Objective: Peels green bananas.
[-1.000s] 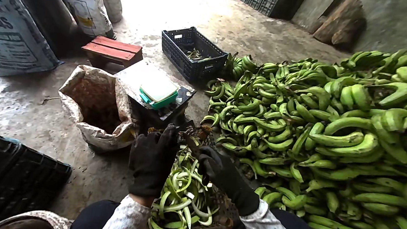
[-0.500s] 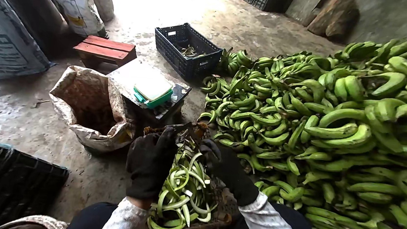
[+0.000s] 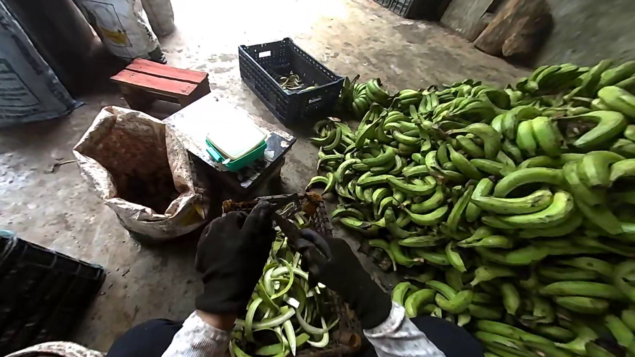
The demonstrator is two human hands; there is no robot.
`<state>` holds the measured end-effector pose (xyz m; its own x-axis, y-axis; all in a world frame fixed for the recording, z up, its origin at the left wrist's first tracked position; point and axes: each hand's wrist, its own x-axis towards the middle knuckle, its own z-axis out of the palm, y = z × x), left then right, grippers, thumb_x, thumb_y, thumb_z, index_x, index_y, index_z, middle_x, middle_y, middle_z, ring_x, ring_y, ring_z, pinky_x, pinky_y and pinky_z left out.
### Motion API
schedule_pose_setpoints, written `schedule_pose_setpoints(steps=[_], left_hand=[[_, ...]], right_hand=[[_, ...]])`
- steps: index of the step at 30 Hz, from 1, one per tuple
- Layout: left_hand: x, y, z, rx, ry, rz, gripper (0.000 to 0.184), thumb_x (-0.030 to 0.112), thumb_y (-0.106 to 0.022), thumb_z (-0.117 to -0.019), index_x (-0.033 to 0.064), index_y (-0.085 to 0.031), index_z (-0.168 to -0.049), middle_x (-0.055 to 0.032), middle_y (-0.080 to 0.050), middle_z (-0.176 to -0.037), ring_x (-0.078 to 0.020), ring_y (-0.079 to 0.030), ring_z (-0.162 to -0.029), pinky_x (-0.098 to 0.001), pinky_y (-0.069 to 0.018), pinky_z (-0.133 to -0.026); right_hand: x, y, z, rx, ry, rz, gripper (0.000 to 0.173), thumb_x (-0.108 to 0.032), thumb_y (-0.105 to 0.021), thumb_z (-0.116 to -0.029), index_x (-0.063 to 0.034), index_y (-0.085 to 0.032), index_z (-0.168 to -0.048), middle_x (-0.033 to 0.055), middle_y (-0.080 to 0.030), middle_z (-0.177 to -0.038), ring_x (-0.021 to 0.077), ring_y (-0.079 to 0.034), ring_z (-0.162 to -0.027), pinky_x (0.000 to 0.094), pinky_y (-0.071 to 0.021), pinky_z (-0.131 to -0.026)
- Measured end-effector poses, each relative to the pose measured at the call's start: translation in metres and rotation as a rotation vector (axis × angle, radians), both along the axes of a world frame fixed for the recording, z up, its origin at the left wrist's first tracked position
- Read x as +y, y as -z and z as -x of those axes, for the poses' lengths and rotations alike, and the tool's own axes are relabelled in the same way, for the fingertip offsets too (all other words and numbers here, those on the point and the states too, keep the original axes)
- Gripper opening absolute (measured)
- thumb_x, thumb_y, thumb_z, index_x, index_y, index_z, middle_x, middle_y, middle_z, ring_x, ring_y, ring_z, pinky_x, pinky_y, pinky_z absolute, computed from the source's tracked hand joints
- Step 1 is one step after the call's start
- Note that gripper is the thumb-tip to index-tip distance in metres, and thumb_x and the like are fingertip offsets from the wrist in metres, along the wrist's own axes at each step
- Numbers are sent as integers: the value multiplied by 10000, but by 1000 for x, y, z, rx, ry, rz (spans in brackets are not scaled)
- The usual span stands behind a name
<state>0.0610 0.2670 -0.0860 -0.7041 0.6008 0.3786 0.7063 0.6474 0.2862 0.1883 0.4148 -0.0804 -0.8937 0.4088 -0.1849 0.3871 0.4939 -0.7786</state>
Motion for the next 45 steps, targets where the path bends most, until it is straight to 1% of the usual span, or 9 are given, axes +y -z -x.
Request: schedule_pose_setpoints(steps=[5, 10, 13, 18, 23, 28, 35, 40, 45], left_hand=[[-3, 1, 0, 5, -7, -6, 431, 400, -665, -933, 237, -694, -1331, -211, -717, -1105, -437, -681, -1038, -616, -516, -885], [-2, 3, 0, 34, 15, -33, 414, 381, -673, -931, 234, -703, -1316, -204, -720, -1098, -434, -684, -1031, -613, -518, -888], [-2, 3, -1, 56, 13, -42, 412, 382, -676, -926, 241, -705, -1313, -203, -723, -1085, -428, -689, -1017, -610, -525, -867], [-2, 0, 0, -26, -6, 8, 427, 391, -669, -936, 234, -694, -1333, -217, -709, -1139, -442, -674, -1055, -620, -514, -876], [-1, -3, -1, -12, 12, -21, 432, 386, -685, -921, 214, -702, -1316, -221, -709, -1130, -445, -678, -1035, -620, -522, -849], [-3, -3, 1, -25, -13, 9, 430, 386, -682, -924, 228, -698, -1323, -222, -706, -1140, -454, -674, -1040, -626, -520, -850], [-2, -1, -1, -17, 4, -5, 417, 376, -679, -929, 226, -701, -1318, -218, -708, -1133, -447, -678, -1026, -616, -526, -835], [-2, 2, 1, 11, 0, -15, 414, 380, -670, -931, 215, -707, -1309, -227, -712, -1100, -458, -681, -999, -618, -529, -808], [1, -1, 0, -17, 5, -6, 407, 380, -683, -926, 207, -715, -1293, -223, -712, -1121, -449, -683, -1011, -620, -531, -819]], right_hand=[[9, -6, -2, -26, 71, -99, 443, -324, -435, -1079, -71, -580, -1413, 159, -711, -1117, 261, -695, -976, 464, -545, -896], [2, -2, -2, 19, 22, -12, 412, -305, -446, -1068, -80, -610, -1371, 106, -712, -977, 188, -689, -805, 399, -581, -760], [3, 0, -2, 19, 14, -14, 406, -304, -451, -1064, -85, -611, -1366, 101, -709, -962, 187, -688, -800, 399, -581, -757], [13, -4, -4, -30, 88, -125, 444, -336, -456, -1069, -96, -581, -1421, 158, -706, -1169, 279, -688, -1040, 482, -527, -944], [-1, -4, -1, 4, 7, -55, 427, -316, -446, -1065, -86, -601, -1390, 138, -715, -1045, 240, -692, -895, 452, -557, -836], [13, -2, -2, -20, 102, -176, 456, -336, -454, -1065, -102, -579, -1435, 172, -703, -1202, 308, -680, -1093, 511, -513, -974], [2, 2, 1, 10, 10, -69, 423, -331, -440, -1063, -107, -614, -1376, 124, -715, -1014, 227, -691, -866, 447, -562, -813], [12, -5, -1, -4, 100, -111, 449, -329, -450, -1074, -87, -579, -1429, 165, -709, -1164, 275, -689, -1033, 472, -527, -941], [0, -3, 2, -16, 13, -19, 420, -327, -441, -1069, -109, -603, -1389, 115, -707, -1002, 213, -680, -837, 431, -560, -791]])
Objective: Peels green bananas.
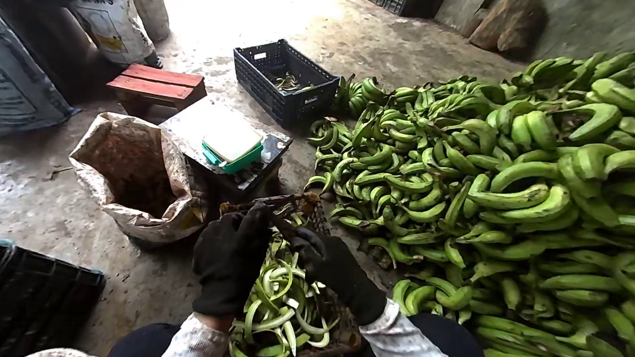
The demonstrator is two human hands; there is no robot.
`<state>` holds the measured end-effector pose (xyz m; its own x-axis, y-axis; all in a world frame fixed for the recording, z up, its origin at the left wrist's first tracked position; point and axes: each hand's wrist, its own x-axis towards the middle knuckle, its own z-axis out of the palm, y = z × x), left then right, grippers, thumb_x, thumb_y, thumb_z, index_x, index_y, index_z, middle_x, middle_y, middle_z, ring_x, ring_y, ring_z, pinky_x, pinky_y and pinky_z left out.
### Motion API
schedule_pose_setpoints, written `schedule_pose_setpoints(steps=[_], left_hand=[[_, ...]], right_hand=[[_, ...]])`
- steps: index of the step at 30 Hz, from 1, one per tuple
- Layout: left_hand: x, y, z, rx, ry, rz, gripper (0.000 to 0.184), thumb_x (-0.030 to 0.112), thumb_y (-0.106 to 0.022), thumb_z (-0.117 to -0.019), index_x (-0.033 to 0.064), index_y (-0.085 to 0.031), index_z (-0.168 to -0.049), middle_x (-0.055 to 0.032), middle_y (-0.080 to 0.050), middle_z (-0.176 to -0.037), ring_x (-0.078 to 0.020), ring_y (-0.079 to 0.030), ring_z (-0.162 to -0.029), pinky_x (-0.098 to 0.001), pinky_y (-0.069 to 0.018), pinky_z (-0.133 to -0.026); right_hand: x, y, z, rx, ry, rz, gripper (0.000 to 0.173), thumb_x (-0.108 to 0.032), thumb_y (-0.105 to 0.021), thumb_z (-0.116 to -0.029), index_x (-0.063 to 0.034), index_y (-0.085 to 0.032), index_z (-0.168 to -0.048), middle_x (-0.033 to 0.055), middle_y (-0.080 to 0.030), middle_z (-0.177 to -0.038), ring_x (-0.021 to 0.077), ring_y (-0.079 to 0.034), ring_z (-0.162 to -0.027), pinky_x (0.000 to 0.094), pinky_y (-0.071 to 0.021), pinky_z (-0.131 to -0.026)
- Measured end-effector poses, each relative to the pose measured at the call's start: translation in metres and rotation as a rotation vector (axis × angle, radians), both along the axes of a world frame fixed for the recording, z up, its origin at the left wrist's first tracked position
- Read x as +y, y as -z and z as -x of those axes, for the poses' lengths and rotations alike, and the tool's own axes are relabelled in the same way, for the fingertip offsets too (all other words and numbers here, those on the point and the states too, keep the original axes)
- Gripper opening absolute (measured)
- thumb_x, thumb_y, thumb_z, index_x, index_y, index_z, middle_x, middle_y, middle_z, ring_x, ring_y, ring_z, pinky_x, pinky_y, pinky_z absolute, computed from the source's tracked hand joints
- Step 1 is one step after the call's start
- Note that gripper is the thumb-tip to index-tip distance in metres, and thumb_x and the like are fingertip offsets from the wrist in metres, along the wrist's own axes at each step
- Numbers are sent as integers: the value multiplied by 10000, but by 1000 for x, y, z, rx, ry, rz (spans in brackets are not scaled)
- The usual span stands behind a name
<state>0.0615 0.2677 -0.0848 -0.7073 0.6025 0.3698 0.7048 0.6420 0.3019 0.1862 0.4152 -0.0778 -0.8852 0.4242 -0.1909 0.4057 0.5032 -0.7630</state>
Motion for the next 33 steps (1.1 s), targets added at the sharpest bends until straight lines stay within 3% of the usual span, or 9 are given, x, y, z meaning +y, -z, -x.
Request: schedule_pose_setpoints(steps=[5, 11, 16, 19, 22, 27, 33], left_hand=[[-2, 2, 0, 26, -15, -26, 411, 403, -681, -922, 219, -719, -1288, -218, -715, -1102, -453, -682, -1003, -619, -533, -803], [1, 3, -1, 42, 1, -44, 411, 386, -689, -915, 228, -716, -1293, -212, -715, -1090, -447, -686, -972, -605, -536, -774], [-2, -1, -3, 9, -20, -18, 423, 387, -703, -911, 212, -712, -1296, -218, -711, -1128, -454, -678, -1020, -625, -529, -804], [-1, 2, -3, 31, 5, -45, 410, 363, -708, -903, 194, -722, -1277, -220, -713, -1108, -453, -683, -1000, -617, -535, -794], [0, 4, -4, 40, 12, -45, 414, 363, -708, -905, 207, -718, -1289, -215, -715, -1109, -443, -685, -1001, -608, -537, -798], [-1, 3, -3, 29, -10, -43, 411, 378, -692, -917, 217, -714, -1294, -214, -711, -1119, -454, -679, -1006, -618, -533, -797], [0, 3, -4, -20, 12, -25, 416, 378, -697, -917, 217, -708, -1301, -221, -703, -1122, -456, -672, -1018, -627, -525, -803]], right_hand=[[13, -3, -4, 17, 87, -66, 438, -317, -443, -1073, -95, -583, -1424, 152, -710, -1156, 257, -692, -1013, 463, -537, -920], [0, 0, -2, 5, 13, -13, 426, -303, -454, -1061, -98, -593, -1408, 143, -713, -1052, 241, -691, -897, 451, -558, -838], [11, -3, -6, -18, 88, -85, 454, -339, -444, -1074, -100, -569, -1440, 159, -703, -1187, 281, -684, -1058, 485, -521, -955], [3, -2, -5, 6, 51, -26, 430, -321, -450, -1071, -103, -591, -1414, 137, -714, -1064, 235, -690, -899, 439, -559, -833], [-1, -1, -4, 10, 20, 3, 416, -307, -445, -1061, -102, -609, -1383, 118, -710, -989, 211, -683, -823, 426, -566, -777], [13, -3, -6, -23, 107, -84, 469, -361, -448, -1070, -109, -565, -1449, 157, -705, -1180, 279, -688, -1036, 490, -527, -940], [0, -2, -2, 4, 15, -24, 423, -304, -451, -1064, -91, -605, -1395, 154, -716, -1064, 258, -691, -922, 464, -544, -860]])
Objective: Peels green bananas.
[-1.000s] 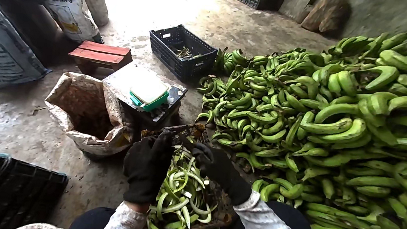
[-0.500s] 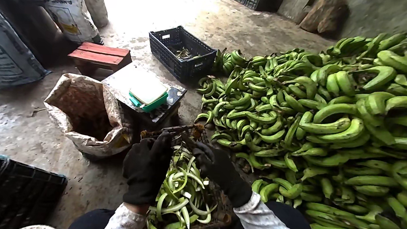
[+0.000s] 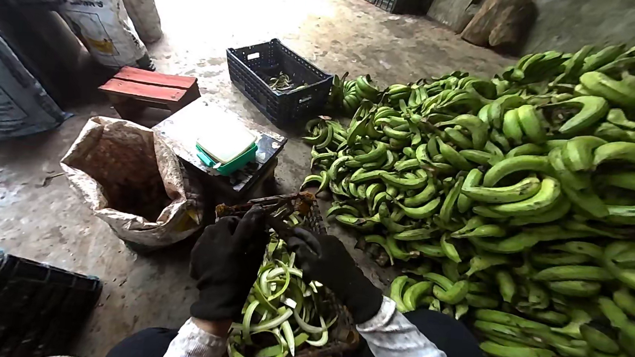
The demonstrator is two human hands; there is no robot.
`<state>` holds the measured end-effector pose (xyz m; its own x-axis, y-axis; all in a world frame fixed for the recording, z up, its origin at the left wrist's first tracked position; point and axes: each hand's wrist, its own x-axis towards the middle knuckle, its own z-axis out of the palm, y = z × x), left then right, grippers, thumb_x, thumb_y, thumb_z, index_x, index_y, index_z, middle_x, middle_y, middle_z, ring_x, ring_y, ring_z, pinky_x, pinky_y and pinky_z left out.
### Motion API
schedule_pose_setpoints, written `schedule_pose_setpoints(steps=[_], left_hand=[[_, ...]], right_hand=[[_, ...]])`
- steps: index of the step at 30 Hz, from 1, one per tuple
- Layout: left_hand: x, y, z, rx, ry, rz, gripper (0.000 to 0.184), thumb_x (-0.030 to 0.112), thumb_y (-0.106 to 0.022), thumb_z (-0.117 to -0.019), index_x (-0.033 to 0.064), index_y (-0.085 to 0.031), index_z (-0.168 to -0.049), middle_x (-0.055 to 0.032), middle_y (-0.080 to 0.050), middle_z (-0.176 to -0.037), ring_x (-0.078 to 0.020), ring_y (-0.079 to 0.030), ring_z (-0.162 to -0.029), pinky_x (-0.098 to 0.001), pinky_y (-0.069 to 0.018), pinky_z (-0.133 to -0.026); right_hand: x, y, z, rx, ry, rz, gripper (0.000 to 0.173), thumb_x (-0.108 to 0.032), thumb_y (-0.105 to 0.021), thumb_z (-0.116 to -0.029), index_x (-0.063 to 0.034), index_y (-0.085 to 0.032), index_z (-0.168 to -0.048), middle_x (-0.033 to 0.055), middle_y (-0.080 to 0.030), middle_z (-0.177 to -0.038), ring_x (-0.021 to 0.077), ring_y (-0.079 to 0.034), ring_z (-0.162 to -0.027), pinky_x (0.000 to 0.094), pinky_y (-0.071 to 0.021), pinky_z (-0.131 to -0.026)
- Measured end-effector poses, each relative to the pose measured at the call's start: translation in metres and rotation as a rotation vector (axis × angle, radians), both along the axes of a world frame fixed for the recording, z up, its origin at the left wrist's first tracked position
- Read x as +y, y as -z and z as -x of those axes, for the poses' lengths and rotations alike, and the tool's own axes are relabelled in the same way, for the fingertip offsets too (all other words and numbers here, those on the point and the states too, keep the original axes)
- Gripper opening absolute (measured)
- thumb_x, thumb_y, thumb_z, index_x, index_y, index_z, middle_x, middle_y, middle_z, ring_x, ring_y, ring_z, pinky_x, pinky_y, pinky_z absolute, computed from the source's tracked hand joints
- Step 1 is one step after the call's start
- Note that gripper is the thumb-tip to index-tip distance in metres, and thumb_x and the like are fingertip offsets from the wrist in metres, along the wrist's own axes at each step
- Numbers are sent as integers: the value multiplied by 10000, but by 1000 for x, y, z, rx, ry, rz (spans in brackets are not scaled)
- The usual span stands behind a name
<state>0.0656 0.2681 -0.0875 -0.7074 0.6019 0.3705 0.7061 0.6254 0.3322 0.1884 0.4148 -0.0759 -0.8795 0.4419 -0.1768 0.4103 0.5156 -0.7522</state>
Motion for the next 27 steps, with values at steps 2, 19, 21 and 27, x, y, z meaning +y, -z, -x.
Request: schedule_pose_setpoints(steps=[2, 19, 21, 27], left_hand=[[-1, -1, 2, -24, -8, 36, 433, 382, -696, -917, 213, -699, -1315, -229, -698, -1151, -462, -668, -1036, -637, -519, -815], [-16, -2, 18, -1882, 496, -529, 544, 423, -220, -1121, 52, -578, -1295, -121, -695, -1057, -183, -687, -737, -323, -607, -636], [-17, 0, 17, -1852, 525, -489, 505, 424, -263, -1113, 78, -560, -1330, -125, -695, -1111, -190, -693, -758, -330, -608, -651], [-15, -3, 13, -1801, 458, -375, 508, 405, -239, -1120, 81, -589, -1292, -114, -702, -1082, -183, -685, -742, -329, -596, -636]], right_hand=[[7, -3, -1, -52, 20, -54, 441, -330, -437, -1073, -119, -582, -1432, 158, -711, -1126, 282, -689, -989, 490, -534, -907], [37, 11, -24, 199, -62, -165, 417, -369, -480, -1031, -50, -714, -1163, 125, -728, -955, 231, -696, -857, 467, -556, -800], [36, 6, -24, 132, -119, -146, 414, -368, -476, -1038, -55, -705, -1180, 132, -726, -972, 244, -697, -877, 480, -553, -816], [31, -4, -23, -2, -226, -104, 373, -349, -464, -1049, -77, -689, -1170, 113, -695, -912, 231, -667, -809, 466, -541, -758]])
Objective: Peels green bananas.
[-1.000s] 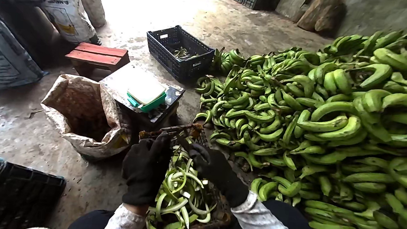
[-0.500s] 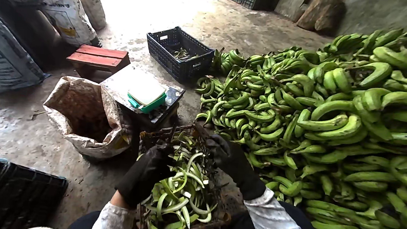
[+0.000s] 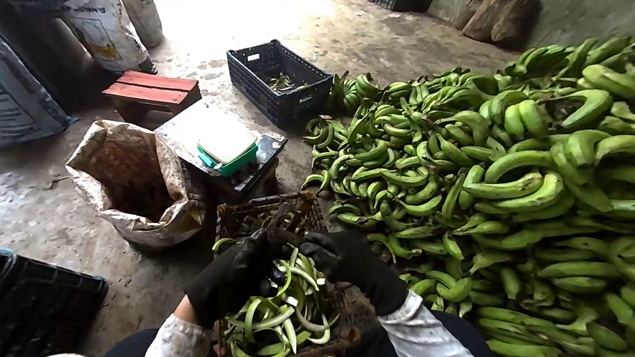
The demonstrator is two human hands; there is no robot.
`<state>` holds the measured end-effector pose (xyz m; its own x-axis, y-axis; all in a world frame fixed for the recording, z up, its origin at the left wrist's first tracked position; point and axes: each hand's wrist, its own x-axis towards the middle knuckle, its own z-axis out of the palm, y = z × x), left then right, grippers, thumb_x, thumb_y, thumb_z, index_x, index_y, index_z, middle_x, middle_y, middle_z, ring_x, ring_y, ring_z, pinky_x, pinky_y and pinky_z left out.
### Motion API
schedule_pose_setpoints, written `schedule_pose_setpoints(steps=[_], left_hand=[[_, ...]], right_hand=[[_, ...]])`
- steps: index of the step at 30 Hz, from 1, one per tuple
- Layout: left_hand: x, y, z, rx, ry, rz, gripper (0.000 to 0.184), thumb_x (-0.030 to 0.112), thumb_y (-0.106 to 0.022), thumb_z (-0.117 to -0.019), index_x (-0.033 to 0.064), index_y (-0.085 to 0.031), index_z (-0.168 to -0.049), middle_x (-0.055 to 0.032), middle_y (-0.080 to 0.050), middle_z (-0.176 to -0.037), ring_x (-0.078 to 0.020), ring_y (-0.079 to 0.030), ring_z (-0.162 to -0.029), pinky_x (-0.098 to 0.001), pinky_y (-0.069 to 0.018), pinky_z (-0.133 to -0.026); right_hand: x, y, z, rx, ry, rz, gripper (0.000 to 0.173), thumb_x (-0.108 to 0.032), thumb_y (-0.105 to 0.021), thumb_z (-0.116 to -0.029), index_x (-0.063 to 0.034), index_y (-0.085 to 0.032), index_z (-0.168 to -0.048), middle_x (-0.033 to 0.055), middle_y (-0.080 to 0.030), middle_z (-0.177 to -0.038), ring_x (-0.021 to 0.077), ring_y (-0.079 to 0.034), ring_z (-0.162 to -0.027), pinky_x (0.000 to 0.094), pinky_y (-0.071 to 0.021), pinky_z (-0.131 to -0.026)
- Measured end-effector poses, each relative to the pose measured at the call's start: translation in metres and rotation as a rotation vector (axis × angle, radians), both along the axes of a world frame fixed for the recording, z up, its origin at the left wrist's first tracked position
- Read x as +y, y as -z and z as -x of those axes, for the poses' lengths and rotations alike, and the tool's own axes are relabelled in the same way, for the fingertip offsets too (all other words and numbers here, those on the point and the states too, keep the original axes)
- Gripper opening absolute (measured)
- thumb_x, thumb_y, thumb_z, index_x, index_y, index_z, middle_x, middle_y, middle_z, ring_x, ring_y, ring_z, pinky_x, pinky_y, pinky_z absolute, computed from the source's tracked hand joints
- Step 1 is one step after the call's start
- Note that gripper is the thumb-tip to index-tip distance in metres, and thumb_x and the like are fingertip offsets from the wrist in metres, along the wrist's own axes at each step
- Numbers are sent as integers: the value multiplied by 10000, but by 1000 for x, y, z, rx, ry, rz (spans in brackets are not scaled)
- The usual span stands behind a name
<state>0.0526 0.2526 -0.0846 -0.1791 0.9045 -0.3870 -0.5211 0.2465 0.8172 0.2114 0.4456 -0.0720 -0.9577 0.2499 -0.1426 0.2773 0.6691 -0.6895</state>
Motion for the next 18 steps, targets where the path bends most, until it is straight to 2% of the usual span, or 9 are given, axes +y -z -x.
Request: schedule_pose_setpoints(steps=[3, 5, 8, 13, 17, 18], left_hand=[[1, 0, -2, 52, -1, 35, 502, 420, -272, -1117, 72, -587, -1294, -118, -709, -1054, -173, -683, -711, -309, -590, -608], [3, -2, -3, 56, -5, 54, 483, 423, -293, -1116, 80, -577, -1302, -112, -703, -1070, -166, -674, -698, -302, -583, -591], [5, -1, -4, 42, -30, 74, 477, 413, -294, -1119, 68, -588, -1271, -110, -696, -1014, -166, -663, -673, -302, -576, -575], [4, -3, -4, 76, -31, 85, 505, 436, -291, -1112, 64, -612, -1229, -94, -692, -905, -168, -663, -665, -308, -579, -583], [4, -5, -6, 68, -41, 77, 442, 385, -320, -1115, 65, -595, -1245, -94, -693, -944, -160, -658, -653, -299, -578, -570], [4, -5, -7, 56, -44, 77, 429, 382, -330, -1114, 68, -594, -1240, -92, -691, -937, -157, -656, -648, -297, -580, -570]], right_hand=[[4, 2, 2, -33, 33, -45, 384, -356, -456, -1050, -87, -687, -1198, 139, -708, -975, 279, -681, -891, 518, -528, -819], [9, 2, 3, -48, 94, -77, 423, -383, -451, -1051, -93, -676, -1260, 162, -714, -1054, 315, -686, -972, 555, -521, -876], [9, -1, 4, -73, 144, -101, 453, -386, -452, -1054, -98, -646, -1345, 186, -706, -1151, 347, -670, -1077, 570, -494, -950], [1, 5, 4, -13, 26, -60, 389, -363, -470, -1041, -80, -686, -1197, 150, -707, -980, 299, -679, -905, 534, -521, -820], [8, 2, 5, -31, 143, -110, 441, -377, -445, -1052, -94, -665, -1308, 179, -713, -1118, 338, -680, -1045, 567, -507, -924], [9, 3, 5, -31, 152, -117, 447, -391, -442, -1053, -100, -663, -1311, 175, -713, -1121, 335, -679, -1045, 566, -506, -923]])
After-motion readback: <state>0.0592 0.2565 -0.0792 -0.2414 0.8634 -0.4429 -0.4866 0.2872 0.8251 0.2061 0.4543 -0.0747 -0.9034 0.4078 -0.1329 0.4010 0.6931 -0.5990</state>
